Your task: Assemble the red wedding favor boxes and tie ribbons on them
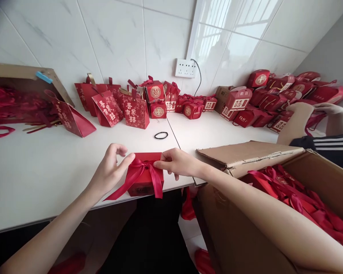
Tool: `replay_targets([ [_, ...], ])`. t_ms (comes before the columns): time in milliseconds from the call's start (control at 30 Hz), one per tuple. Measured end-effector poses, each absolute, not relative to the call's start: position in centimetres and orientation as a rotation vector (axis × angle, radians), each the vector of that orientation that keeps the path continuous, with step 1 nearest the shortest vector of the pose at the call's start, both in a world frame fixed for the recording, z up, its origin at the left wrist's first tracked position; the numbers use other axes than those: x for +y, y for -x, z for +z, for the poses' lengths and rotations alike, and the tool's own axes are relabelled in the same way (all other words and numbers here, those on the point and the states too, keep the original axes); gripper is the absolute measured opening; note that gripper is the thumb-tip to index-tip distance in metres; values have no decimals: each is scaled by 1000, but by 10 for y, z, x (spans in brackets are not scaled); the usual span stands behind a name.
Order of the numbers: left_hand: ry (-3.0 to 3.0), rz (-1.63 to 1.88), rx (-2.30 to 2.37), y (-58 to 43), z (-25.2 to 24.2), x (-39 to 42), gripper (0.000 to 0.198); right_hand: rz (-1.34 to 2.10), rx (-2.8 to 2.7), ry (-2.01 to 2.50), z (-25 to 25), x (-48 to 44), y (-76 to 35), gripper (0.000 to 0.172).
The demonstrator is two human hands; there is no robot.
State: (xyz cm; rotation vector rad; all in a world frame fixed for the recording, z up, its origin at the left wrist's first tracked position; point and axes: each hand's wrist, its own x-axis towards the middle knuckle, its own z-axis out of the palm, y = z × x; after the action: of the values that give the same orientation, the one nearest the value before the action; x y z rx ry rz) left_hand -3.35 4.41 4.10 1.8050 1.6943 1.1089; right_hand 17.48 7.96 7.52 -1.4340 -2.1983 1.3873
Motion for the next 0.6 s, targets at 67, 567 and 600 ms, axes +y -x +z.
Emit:
replay_targets([
  [67,-1753,913,1733,38,42,41,39,1463,-2174,1406,74,80,-176,36],
  [567,-1624,912,1515,40,43,41,45,1853,-1797,1280,68,83,-175,41],
  [600,-1638,915,1516,41,44,42,43,1869,-1774,1281,68,83,-176,41],
])
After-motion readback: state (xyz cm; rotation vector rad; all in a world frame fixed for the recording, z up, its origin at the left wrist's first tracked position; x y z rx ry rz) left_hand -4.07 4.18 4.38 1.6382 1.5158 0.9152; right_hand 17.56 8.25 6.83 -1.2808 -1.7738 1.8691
